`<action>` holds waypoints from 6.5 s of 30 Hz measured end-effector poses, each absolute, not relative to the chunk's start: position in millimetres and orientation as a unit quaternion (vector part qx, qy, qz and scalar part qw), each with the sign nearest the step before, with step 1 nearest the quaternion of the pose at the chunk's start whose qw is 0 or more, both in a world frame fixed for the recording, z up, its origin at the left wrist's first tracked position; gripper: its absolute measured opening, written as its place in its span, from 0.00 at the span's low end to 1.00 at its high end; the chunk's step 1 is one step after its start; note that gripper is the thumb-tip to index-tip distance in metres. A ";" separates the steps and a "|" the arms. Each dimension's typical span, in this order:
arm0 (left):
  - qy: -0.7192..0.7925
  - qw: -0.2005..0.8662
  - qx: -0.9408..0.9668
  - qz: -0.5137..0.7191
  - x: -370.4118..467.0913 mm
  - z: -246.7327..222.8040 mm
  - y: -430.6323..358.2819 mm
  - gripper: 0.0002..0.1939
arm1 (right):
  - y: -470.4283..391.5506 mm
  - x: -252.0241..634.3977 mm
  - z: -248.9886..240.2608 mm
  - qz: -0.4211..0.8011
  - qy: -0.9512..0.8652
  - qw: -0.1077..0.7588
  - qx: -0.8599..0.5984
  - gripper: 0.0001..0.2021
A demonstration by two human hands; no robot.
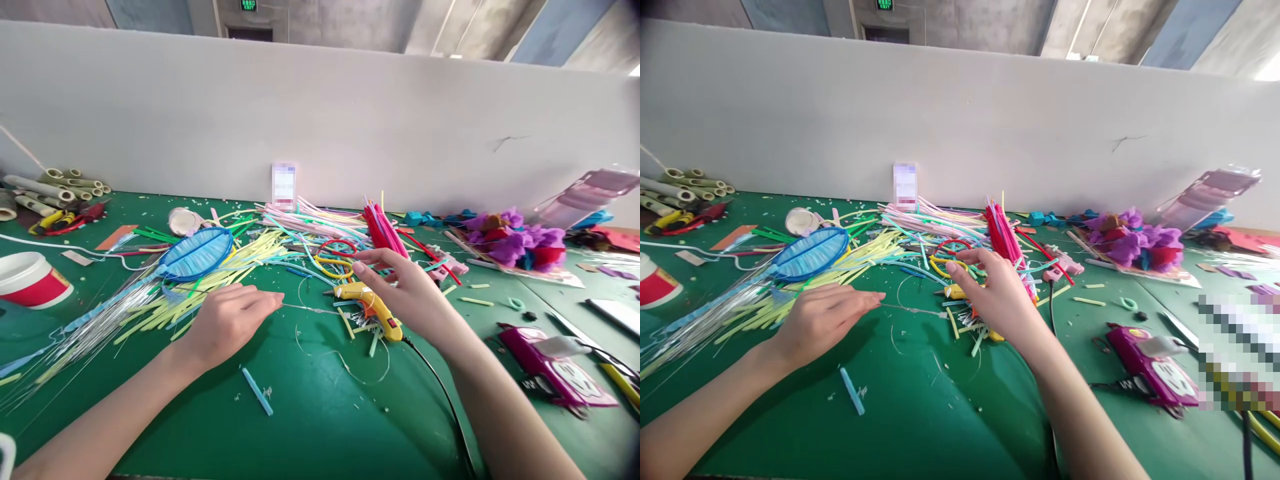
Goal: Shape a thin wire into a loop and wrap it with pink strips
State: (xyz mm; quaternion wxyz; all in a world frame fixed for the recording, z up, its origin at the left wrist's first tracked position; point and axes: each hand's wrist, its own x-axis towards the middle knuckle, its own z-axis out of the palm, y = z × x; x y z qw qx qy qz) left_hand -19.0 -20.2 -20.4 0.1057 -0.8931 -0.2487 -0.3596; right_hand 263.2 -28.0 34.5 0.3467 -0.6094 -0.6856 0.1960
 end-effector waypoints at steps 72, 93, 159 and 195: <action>-0.423 -0.229 -0.806 -0.345 -20.6 15.2 -34.5 0.06 | -55.3 254.8 32.2 0.533 -0.599 0.360 -0.477 0.18; -0.387 -0.554 -0.513 -0.529 16.2 32.6 -31.9 0.12 | -75.6 228.4 41.9 0.281 -0.455 0.658 -0.530 0.18; -0.316 -0.521 -0.537 -0.583 14.6 44.9 -57.5 0.06 | -86.5 197.4 28.0 0.169 -0.392 0.811 -0.400 0.15; -0.243 0.000 -0.800 -0.549 16.2 16.0 -45.6 0.16 | -74.4 195.5 8.4 0.465 -0.466 0.663 -0.357 0.05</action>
